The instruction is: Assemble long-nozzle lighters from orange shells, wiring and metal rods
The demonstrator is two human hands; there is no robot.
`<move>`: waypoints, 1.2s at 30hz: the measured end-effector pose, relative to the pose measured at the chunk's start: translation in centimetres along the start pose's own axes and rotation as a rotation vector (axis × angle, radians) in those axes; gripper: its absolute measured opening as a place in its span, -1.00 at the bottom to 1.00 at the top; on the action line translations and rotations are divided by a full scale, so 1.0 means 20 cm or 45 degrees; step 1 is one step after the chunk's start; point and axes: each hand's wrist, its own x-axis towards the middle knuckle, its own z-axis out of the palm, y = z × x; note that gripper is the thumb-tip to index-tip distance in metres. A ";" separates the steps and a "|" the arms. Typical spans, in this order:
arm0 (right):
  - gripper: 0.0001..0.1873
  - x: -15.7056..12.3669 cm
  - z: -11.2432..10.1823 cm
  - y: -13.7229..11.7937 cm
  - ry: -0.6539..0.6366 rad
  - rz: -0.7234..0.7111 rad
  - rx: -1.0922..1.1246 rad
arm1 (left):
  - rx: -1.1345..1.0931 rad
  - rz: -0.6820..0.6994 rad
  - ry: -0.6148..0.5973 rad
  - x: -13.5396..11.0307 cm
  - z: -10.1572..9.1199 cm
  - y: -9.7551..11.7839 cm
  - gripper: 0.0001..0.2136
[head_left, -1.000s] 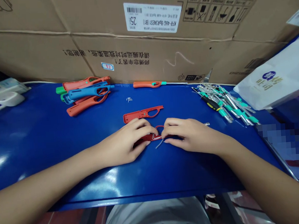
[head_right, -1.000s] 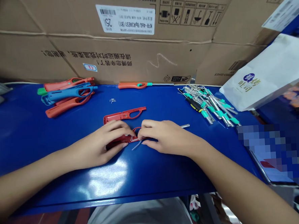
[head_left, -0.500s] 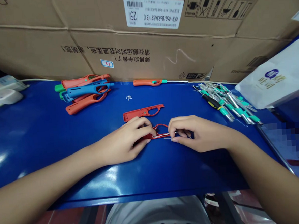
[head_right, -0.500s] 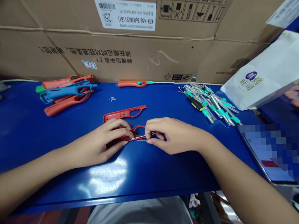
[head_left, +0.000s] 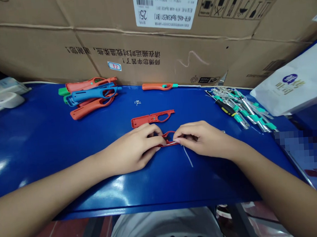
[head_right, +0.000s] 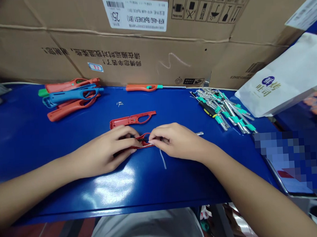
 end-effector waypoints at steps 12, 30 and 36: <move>-0.90 0.00 0.00 0.00 0.008 0.042 -0.074 | 0.138 0.095 0.019 0.00 0.00 -0.02 -0.71; -0.83 -0.02 -0.01 0.01 -0.078 0.055 -0.034 | 0.069 0.106 0.072 0.00 0.02 -0.03 -0.73; -0.82 -0.02 -0.03 0.00 -0.112 0.054 -0.061 | 0.053 0.106 0.080 -0.01 0.02 -0.03 -0.73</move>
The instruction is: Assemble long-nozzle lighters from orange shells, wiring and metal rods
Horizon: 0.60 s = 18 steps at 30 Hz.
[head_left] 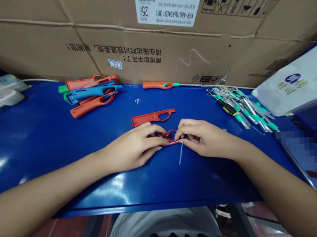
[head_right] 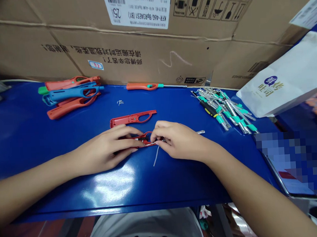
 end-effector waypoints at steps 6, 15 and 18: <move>-0.84 0.00 0.00 0.00 -0.007 -0.002 0.017 | -0.004 0.010 0.010 0.00 0.00 0.00 -0.73; -0.86 0.00 0.00 0.00 0.037 0.023 0.051 | -0.056 -0.024 0.027 0.02 0.02 0.01 -0.73; -0.86 0.01 0.00 -0.01 0.055 0.048 0.065 | -0.050 -0.030 0.036 0.02 0.02 0.01 -0.73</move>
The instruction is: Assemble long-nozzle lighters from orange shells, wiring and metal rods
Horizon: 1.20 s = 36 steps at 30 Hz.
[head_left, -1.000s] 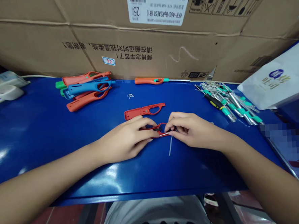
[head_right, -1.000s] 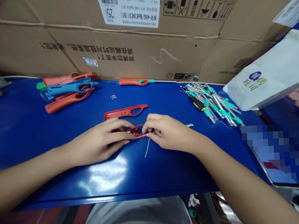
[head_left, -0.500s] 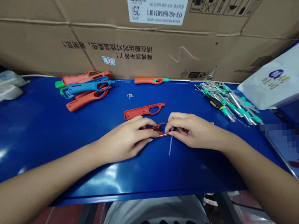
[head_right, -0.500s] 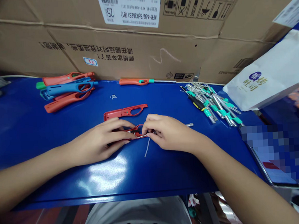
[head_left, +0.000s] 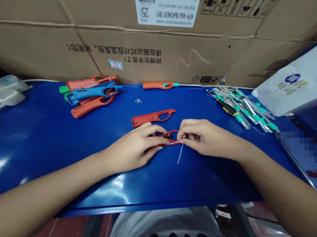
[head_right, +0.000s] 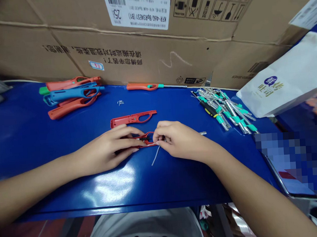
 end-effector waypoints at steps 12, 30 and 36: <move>-0.88 0.00 -0.02 0.03 0.025 -0.059 -0.140 | 0.000 -0.027 -0.017 0.00 0.00 0.01 -0.73; -0.79 -0.01 -0.03 0.01 -0.067 -0.016 -0.277 | 0.168 0.094 0.050 0.00 0.00 -0.01 -0.72; -0.80 -0.01 -0.03 0.01 -0.036 -0.010 -0.224 | 0.195 0.067 0.002 0.00 0.00 0.00 -0.67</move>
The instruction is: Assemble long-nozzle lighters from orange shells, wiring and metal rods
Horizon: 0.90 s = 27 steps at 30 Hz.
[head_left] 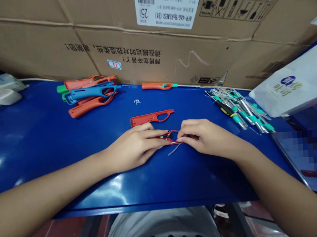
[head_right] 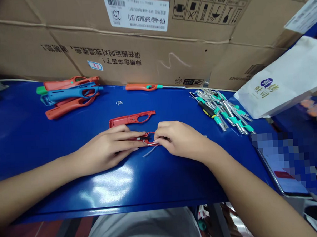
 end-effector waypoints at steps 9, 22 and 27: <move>-0.85 0.00 0.01 0.00 -0.007 0.021 0.077 | 0.030 0.015 -0.054 0.00 -0.01 0.00 -0.61; -0.84 0.00 0.00 -0.02 0.016 0.040 0.077 | -0.031 -0.004 -0.007 0.01 0.00 0.00 -0.60; -0.84 0.00 0.01 -0.02 0.033 0.039 0.080 | -0.066 -0.023 0.022 0.01 0.00 0.00 -0.63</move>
